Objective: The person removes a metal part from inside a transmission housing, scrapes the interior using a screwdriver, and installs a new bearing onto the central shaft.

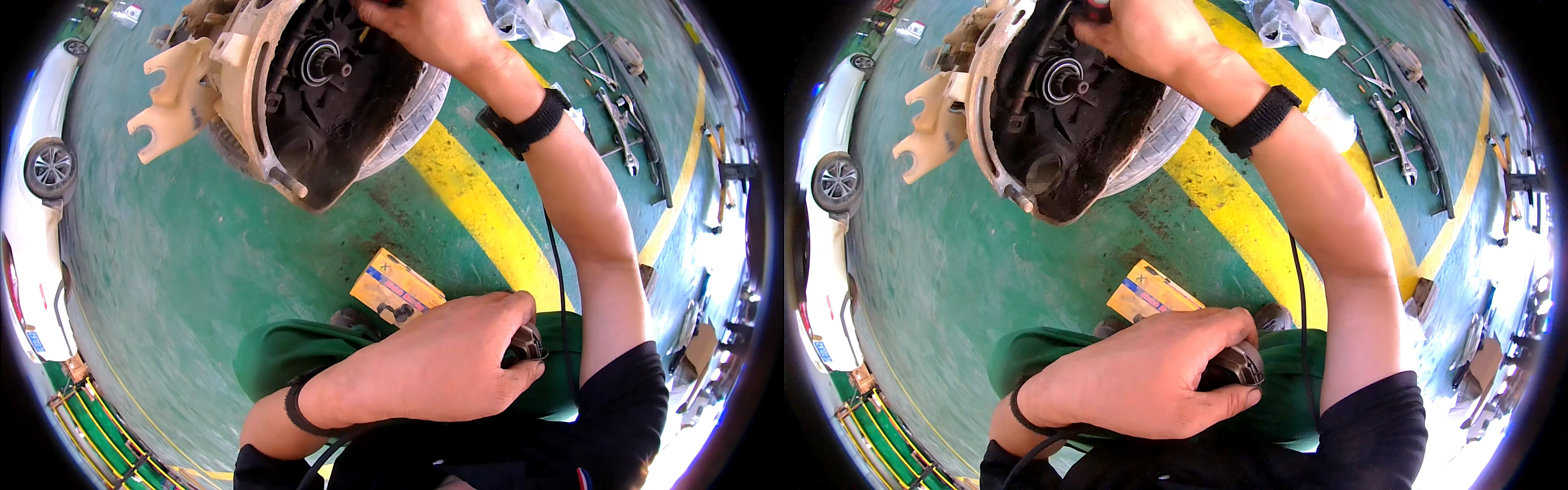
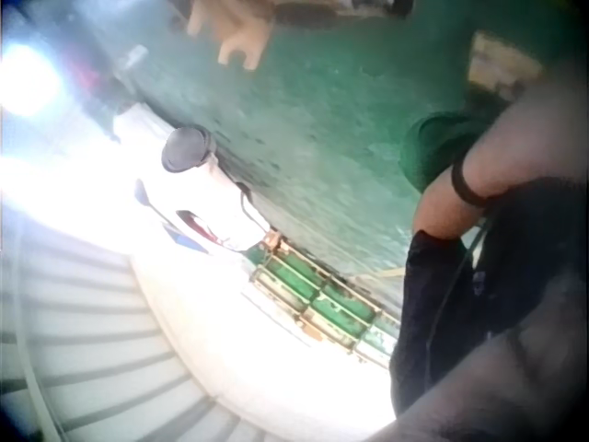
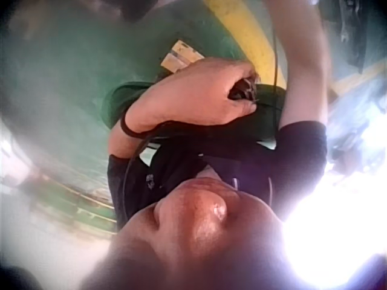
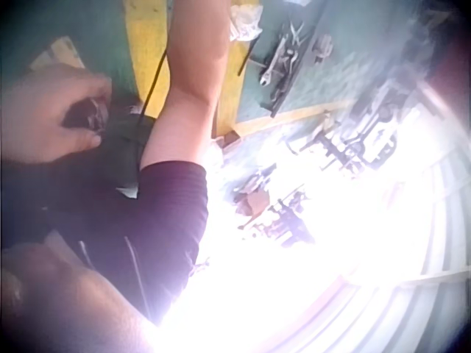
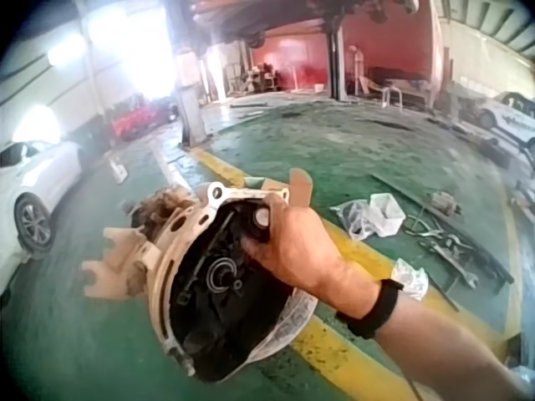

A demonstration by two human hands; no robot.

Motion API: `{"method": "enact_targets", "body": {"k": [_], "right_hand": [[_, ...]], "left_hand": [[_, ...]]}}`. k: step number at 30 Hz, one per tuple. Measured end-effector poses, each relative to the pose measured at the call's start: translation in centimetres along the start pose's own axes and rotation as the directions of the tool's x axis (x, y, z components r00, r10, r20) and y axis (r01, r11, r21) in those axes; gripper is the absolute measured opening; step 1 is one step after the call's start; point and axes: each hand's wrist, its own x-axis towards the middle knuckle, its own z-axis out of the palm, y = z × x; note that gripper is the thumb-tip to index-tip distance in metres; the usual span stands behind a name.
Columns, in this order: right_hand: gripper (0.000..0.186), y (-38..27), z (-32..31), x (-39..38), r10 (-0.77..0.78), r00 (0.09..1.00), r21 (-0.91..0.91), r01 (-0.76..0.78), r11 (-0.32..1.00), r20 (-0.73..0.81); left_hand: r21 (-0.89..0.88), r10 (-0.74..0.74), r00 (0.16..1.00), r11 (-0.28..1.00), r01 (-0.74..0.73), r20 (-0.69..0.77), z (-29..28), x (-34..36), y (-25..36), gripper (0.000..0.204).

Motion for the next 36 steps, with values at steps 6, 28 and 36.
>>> {"method": "enact_targets", "body": {"k": [6,28,36], "right_hand": [[0.045,3.1,2.4,-1.5,-0.050,0.998,0.114,0.054,0.992,-0.040],[0.041,2.8,-0.1,-1.3,-0.039,0.987,0.092,0.054,0.994,-0.154],[0.029,4.1,-4.0,-3.4,0.387,0.913,0.280,-0.408,0.869,0.129]], "left_hand": [[0.007,0.003,1.000,1.000,-0.003,0.029,0.2,0.0,-0.2,0.029],[0.060,0.011,0.999,0.998,-0.013,0.046,0.4,0.2,-0.2,0.028],[0.074,0.025,0.997,0.997,-0.030,0.069,0.6,-0.2,0.3,0.028]]}}
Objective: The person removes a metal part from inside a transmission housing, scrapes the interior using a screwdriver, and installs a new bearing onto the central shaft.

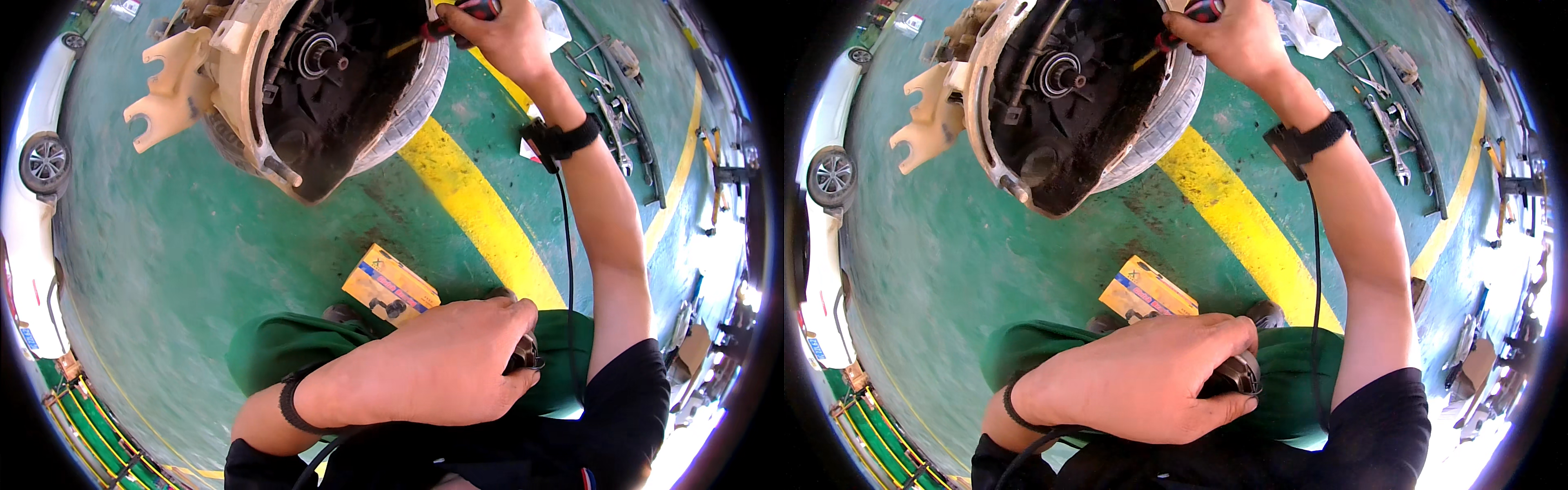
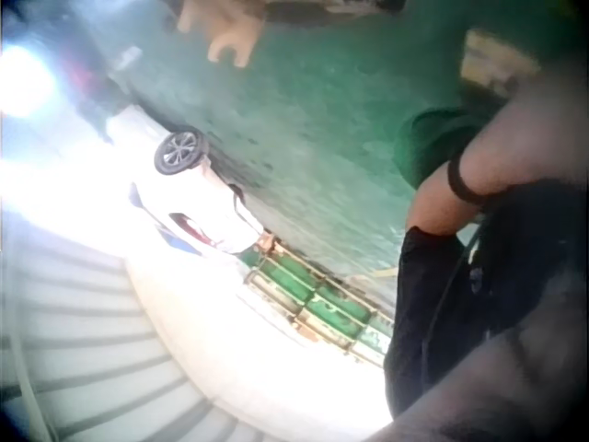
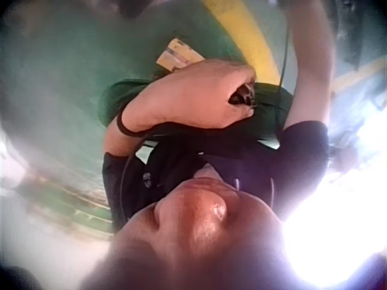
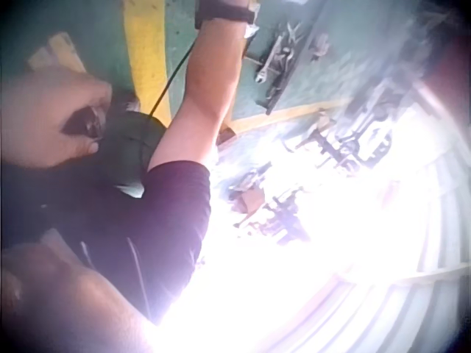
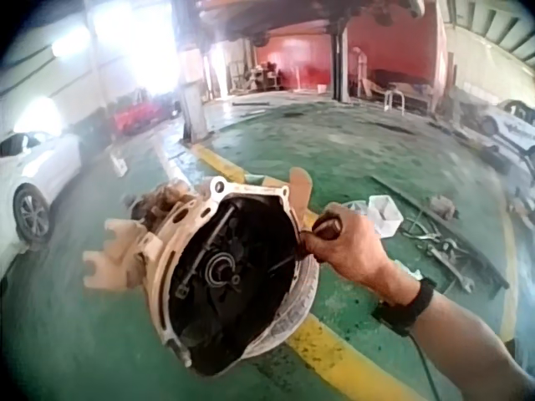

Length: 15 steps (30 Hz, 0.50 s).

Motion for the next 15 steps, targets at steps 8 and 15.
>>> {"method": "enact_targets", "body": {"k": [8,15], "right_hand": [[0.036,2.4,3.6,1.2,-0.261,0.964,0.068,0.265,0.962,-0.052],[0.034,-2.6,1.7,1.6,-0.324,0.946,-0.234,0.310,0.922,-0.024]], "left_hand": [[0.013,-0.033,0.999,0.999,0.032,0.039,0.2,1.5,-0.2,0.028],[0.038,-0.063,0.998,0.997,0.062,0.018,0.1,1.0,-0.2,0.029]]}}
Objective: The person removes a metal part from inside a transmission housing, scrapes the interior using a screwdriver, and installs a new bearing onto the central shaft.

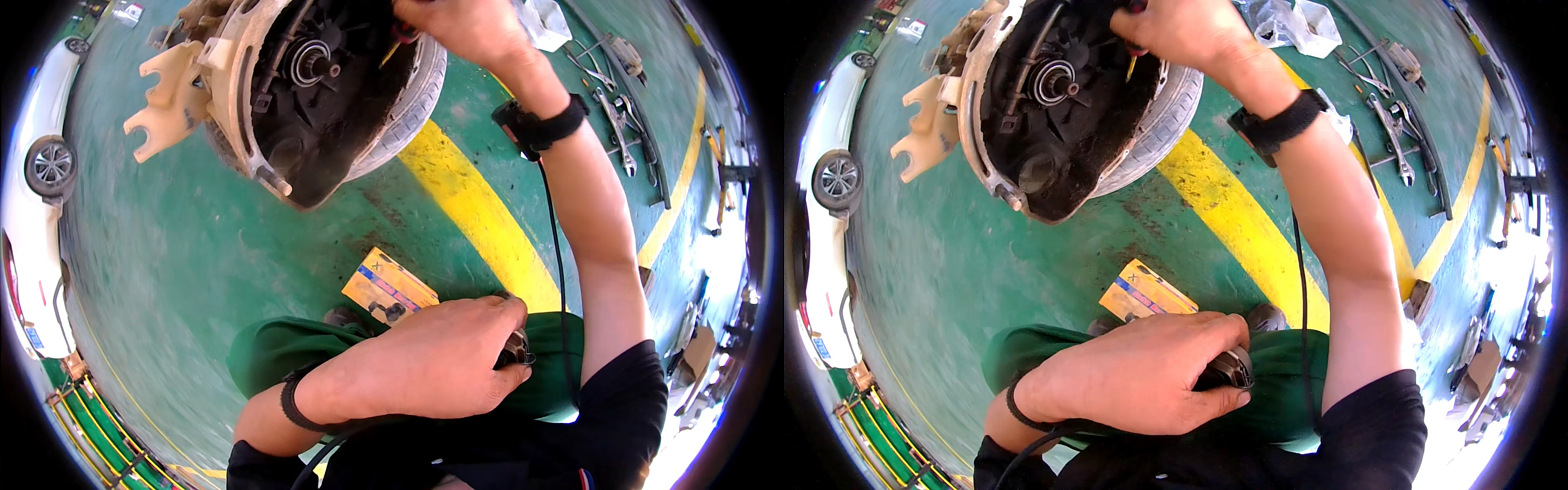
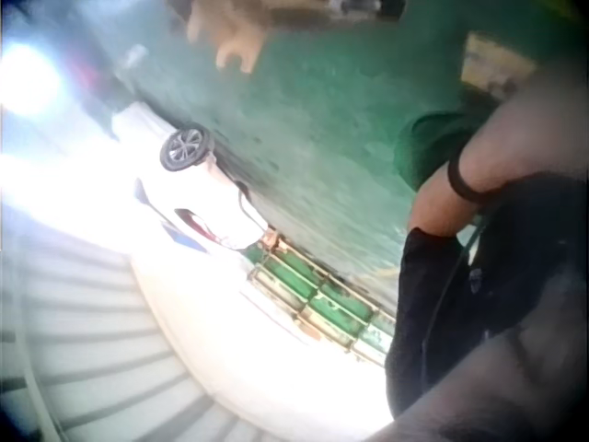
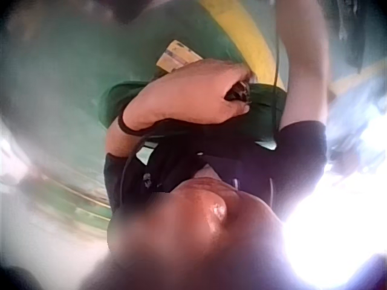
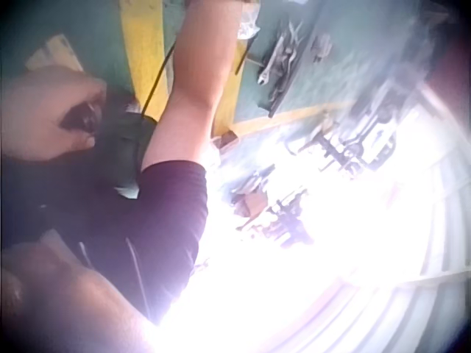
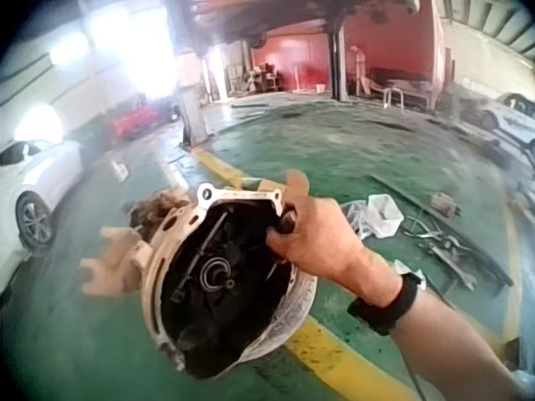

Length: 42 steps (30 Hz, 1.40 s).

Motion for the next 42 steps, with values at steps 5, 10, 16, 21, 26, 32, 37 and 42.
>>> {"method": "enact_targets", "body": {"k": [5,10,16,21,26,32,37,42], "right_hand": [[0.032,1.1,1.5,-0.8,-0.101,0.992,0.190,0.113,0.975,-0.070],[0.033,2.5,1.1,-2.0,-0.034,0.996,0.283,0.055,0.958,-0.078],[0.032,1.8,1.1,-2.3,-0.005,0.999,0.184,0.014,0.983,-0.052],[0.032,2.6,2.9,-2.1,-0.029,0.995,0.100,0.019,0.995,0.099],[0.028,0.4,-0.3,-0.6,-0.089,0.965,0.069,0.109,0.992,-0.245],[0.033,1.2,1.8,-0.9,-0.147,0.976,0.145,0.171,0.974,-0.161],[0.036,2.5,2.8,-0.2,-0.219,0.970,0.057,0.226,0.972,-0.109],[0.035,0.7,1.2,1.3,-0.188,0.967,-0.158,0.161,0.974,-0.170]], "left_hand": [[0.003,0.011,1.000,1.000,-0.011,0.006,-0.1,0.5,-0.1,0.029],[0.025,-0.007,0.999,1.000,0.006,0.037,-0.2,0.3,0.1,0.028],[0.002,0.029,1.000,1.000,-0.029,-0.008,-0.1,0.0,-0.1,0.028],[0.016,0.017,1.000,1.000,-0.018,0.025,-0.3,0.0,-0.3,0.029],[0.025,0.013,1.000,1.000,-0.013,0.007,-0.3,-0.4,-0.2,0.029],[0.031,0.007,1.000,0.999,-0.008,0.007,-0.1,0.0,-0.4,0.029],[0.039,-0.022,0.999,0.999,0.021,0.039,-0.2,0.1,-0.3,0.030],[0.039,-0.030,0.999,0.999,0.029,0.030,-0.1,0.0,-0.4,0.030]]}}
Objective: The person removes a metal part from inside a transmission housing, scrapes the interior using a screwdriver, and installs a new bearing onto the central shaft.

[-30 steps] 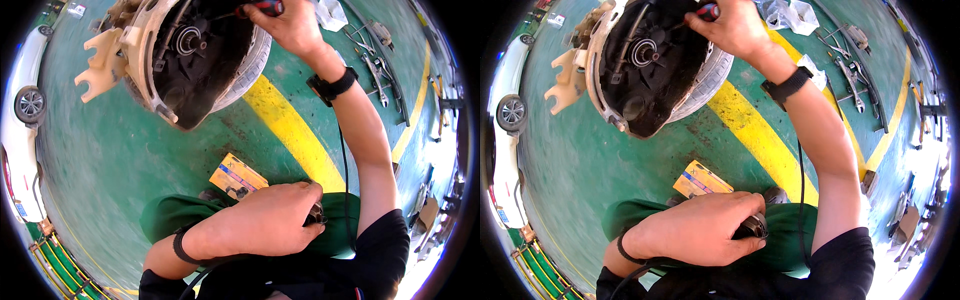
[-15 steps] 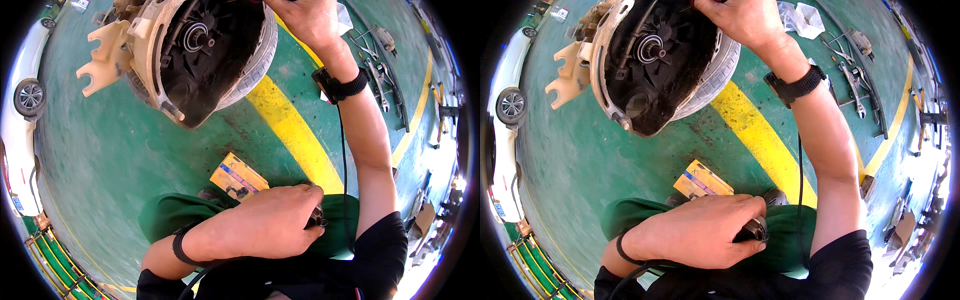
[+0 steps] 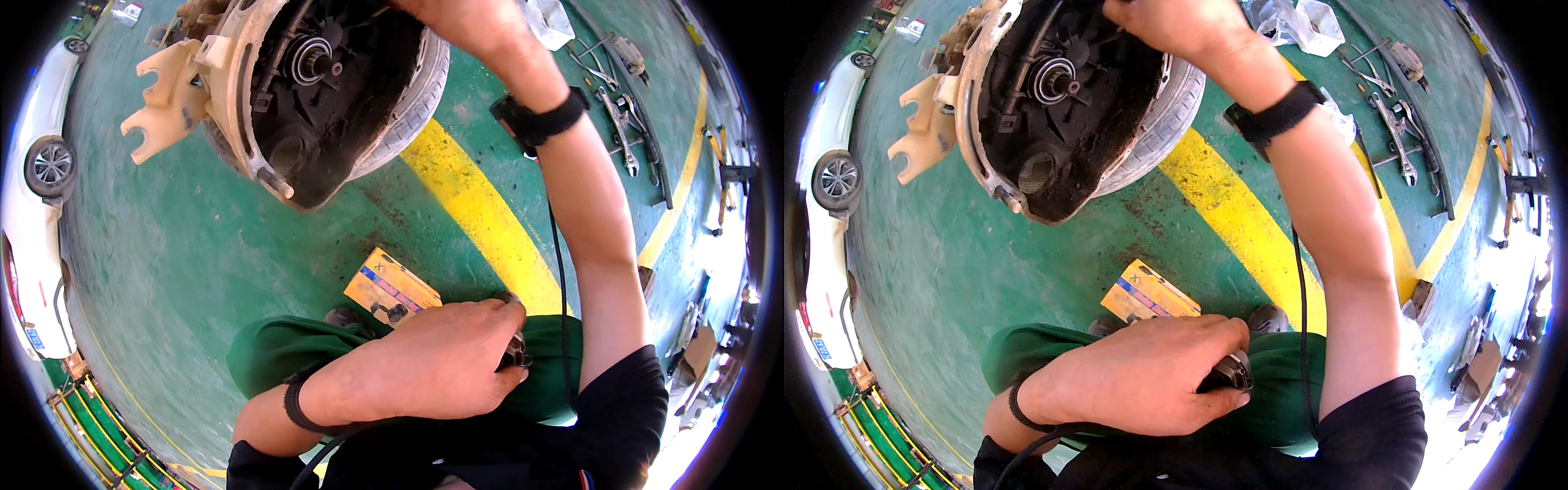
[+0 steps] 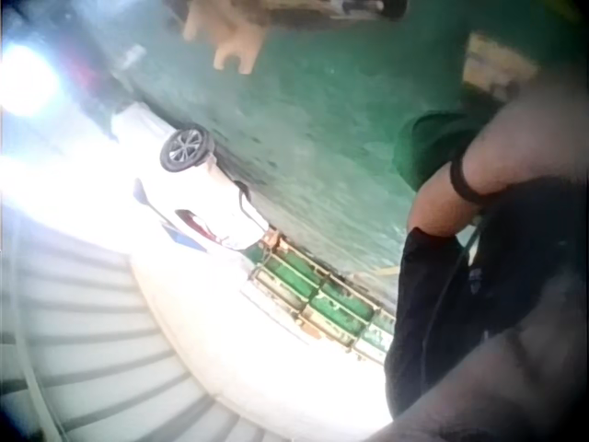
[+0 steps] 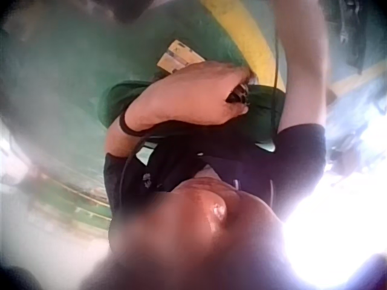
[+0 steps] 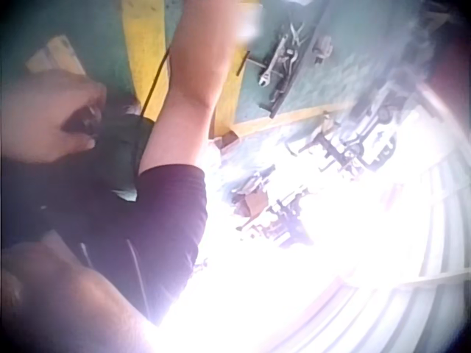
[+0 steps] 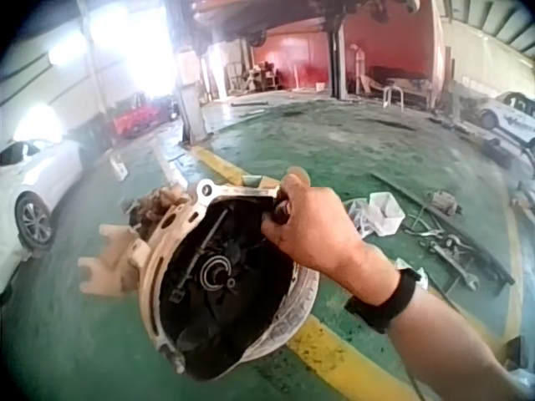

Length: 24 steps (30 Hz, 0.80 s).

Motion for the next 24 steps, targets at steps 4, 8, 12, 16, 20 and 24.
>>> {"method": "enact_targets", "body": {"k": [4,8,12,16,20,24], "right_hand": [[0.031,-1.8,-1.9,0.0,0.007,1.000,0.189,-0.002,0.982,-0.027],[0.039,0.0,0.3,-1.1,-0.020,0.999,0.231,0.013,0.973,0.027],[0.044,0.7,0.4,-1.4,0.056,0.990,0.174,-0.078,0.982,0.128],[0.033,-0.5,-1.9,0.4,-0.017,0.999,0.032,0.018,0.999,-0.036],[0.031,0.7,-0.3,-0.6,-0.095,0.994,0.144,0.085,0.986,0.058],[0.031,0.8,0.2,-1.1,-0.018,0.986,0.136,-0.005,0.991,0.168]], "left_hand": [[0.003,0.008,1.000,1.000,-0.008,-0.003,0.1,-0.1,0.0,0.030],[0.019,0.036,0.999,0.999,-0.036,-0.033,0.5,0.2,0.0,0.030],[0.025,-0.004,1.000,1.000,0.004,0.017,0.2,-0.1,0.2,0.030],[0.032,0.019,1.000,0.999,-0.019,-0.016,0.3,-0.3,0.2,0.031],[0.039,0.019,1.000,0.999,-0.019,-0.003,0.4,-0.1,0.1,0.031],[0.056,0.009,1.000,0.998,-0.010,0.027,0.5,-0.1,0.2,0.031]]}}
